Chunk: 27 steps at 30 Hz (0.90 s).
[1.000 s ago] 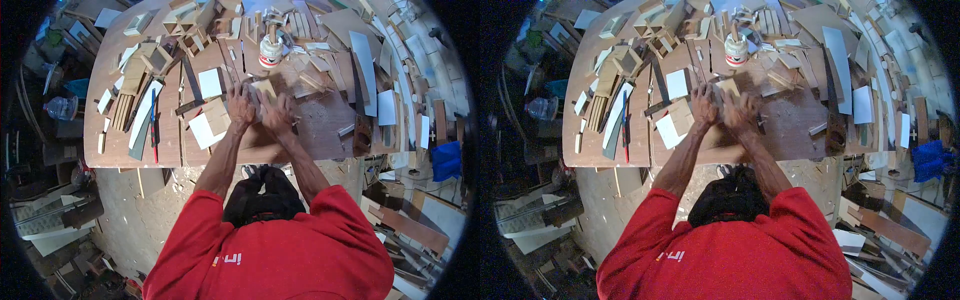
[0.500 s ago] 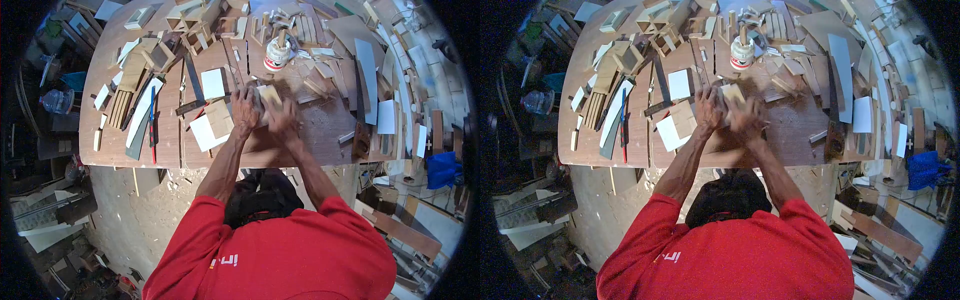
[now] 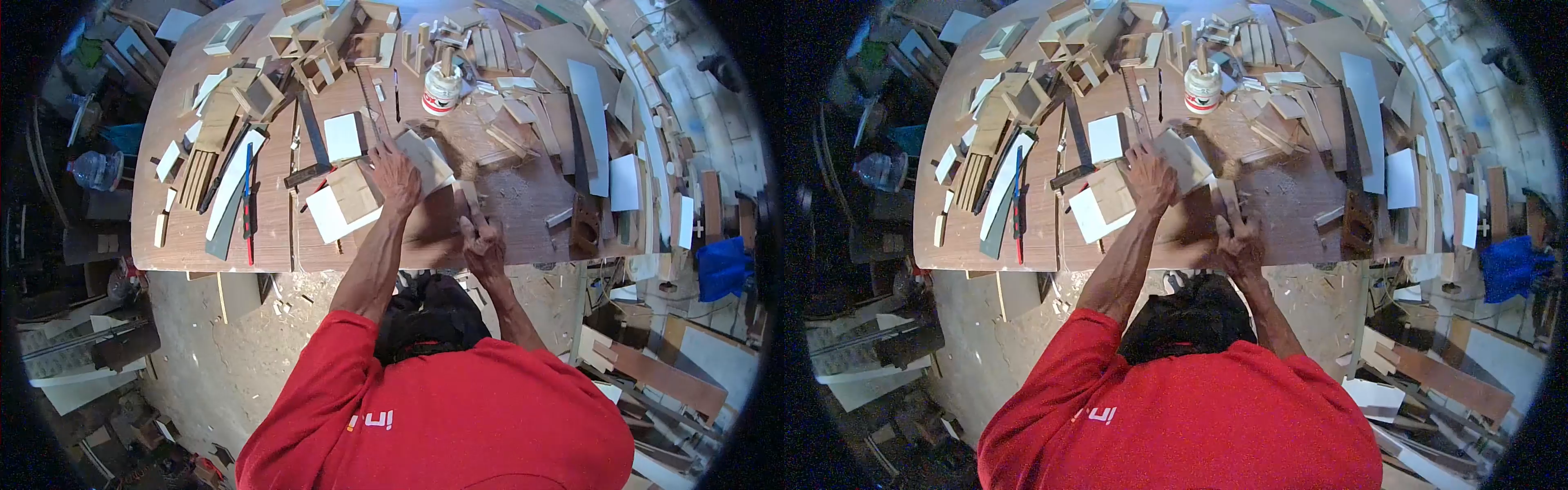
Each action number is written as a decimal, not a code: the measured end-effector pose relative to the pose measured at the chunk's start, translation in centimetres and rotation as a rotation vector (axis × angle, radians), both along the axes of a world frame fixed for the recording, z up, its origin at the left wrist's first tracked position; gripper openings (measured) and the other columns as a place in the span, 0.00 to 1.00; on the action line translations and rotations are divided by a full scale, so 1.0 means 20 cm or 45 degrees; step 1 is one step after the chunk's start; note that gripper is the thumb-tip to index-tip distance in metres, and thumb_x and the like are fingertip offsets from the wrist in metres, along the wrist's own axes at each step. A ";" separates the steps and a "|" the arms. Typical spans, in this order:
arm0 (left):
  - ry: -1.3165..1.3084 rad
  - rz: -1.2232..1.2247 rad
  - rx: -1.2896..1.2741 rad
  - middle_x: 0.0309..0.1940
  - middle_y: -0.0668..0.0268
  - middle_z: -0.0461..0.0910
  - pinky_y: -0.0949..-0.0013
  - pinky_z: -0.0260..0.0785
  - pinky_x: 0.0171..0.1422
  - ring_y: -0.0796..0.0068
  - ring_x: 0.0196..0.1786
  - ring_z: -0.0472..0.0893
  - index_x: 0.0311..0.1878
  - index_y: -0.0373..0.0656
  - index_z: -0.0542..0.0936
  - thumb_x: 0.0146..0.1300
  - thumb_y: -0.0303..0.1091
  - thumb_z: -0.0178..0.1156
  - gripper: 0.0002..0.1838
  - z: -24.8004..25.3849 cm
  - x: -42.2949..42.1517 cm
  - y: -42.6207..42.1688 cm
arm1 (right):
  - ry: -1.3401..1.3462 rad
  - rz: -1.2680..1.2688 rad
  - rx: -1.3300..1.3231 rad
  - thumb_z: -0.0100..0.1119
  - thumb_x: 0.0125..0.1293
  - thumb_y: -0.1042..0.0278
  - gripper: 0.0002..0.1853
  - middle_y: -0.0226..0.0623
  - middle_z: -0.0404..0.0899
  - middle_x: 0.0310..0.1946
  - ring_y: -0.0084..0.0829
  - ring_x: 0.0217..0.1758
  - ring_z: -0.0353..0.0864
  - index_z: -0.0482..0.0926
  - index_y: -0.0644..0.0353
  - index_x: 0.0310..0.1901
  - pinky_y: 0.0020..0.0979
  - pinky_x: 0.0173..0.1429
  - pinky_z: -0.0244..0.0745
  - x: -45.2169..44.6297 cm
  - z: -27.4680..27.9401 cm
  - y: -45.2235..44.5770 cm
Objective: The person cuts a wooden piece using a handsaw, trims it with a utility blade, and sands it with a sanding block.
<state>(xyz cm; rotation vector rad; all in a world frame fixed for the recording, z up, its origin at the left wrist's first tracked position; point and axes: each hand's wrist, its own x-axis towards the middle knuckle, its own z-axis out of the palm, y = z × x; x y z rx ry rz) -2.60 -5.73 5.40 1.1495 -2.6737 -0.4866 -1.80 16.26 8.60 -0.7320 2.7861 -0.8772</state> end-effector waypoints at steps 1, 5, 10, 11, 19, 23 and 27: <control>0.040 0.019 -0.128 0.53 0.56 0.73 0.40 0.53 0.69 0.55 0.60 0.69 0.67 0.38 0.64 0.51 0.36 0.64 0.38 0.02 0.00 0.02 | 0.074 0.160 -0.186 0.54 0.70 0.61 0.23 0.52 0.77 0.35 0.49 0.41 0.75 0.73 0.51 0.65 0.46 0.46 0.69 -0.01 0.05 -0.04; -0.049 0.031 -0.222 0.50 0.57 0.74 0.33 0.52 0.65 0.56 0.56 0.71 0.69 0.39 0.60 0.58 0.40 0.60 0.37 0.04 -0.02 -0.03 | -0.223 0.055 -0.208 0.41 0.75 0.64 0.23 0.43 0.76 0.56 0.51 0.41 0.72 0.67 0.43 0.70 0.44 0.51 0.70 -0.05 0.11 -0.13; 0.105 -0.486 -0.335 0.59 0.56 0.72 0.34 0.55 0.67 0.53 0.66 0.67 0.72 0.47 0.61 0.63 0.42 0.56 0.34 0.04 0.01 -0.08 | 0.132 0.080 -0.216 0.44 0.74 0.61 0.22 0.48 0.76 0.54 0.49 0.38 0.72 0.71 0.47 0.67 0.44 0.48 0.70 -0.18 0.06 -0.19; 0.276 -0.880 -0.476 0.62 0.57 0.70 0.36 0.59 0.66 0.52 0.70 0.63 0.73 0.50 0.61 0.63 0.42 0.56 0.34 -0.03 -0.01 -0.09 | 0.239 0.171 -0.192 0.43 0.74 0.62 0.22 0.44 0.75 0.58 0.49 0.39 0.71 0.70 0.46 0.68 0.43 0.49 0.70 -0.20 0.03 -0.19; 0.053 -0.360 -0.298 0.63 0.58 0.67 0.38 0.57 0.62 0.51 0.66 0.62 0.66 0.63 0.71 0.55 0.50 0.62 0.33 -0.01 0.06 0.01 | 0.421 0.090 -0.026 0.48 0.71 0.62 0.23 0.43 0.76 0.58 0.50 0.43 0.71 0.71 0.44 0.67 0.44 0.53 0.70 -0.24 -0.14 -0.30; 0.032 -0.356 -0.209 0.59 0.59 0.68 0.40 0.57 0.61 0.52 0.64 0.64 0.64 0.60 0.73 0.48 0.46 0.65 0.35 -0.01 0.07 -0.03 | 0.530 0.185 0.061 0.54 0.67 0.59 0.24 0.51 0.73 0.55 0.52 0.47 0.71 0.73 0.49 0.65 0.49 0.51 0.70 -0.07 -0.07 -0.26; 0.243 -0.360 -0.113 0.56 0.60 0.69 0.44 0.59 0.63 0.52 0.62 0.65 0.61 0.53 0.74 0.47 0.39 0.63 0.32 -0.03 0.07 -0.05 | 0.430 0.179 0.132 0.52 0.68 0.57 0.24 0.56 0.68 0.46 0.54 0.49 0.71 0.72 0.51 0.64 0.53 0.51 0.70 -0.05 -0.06 -0.32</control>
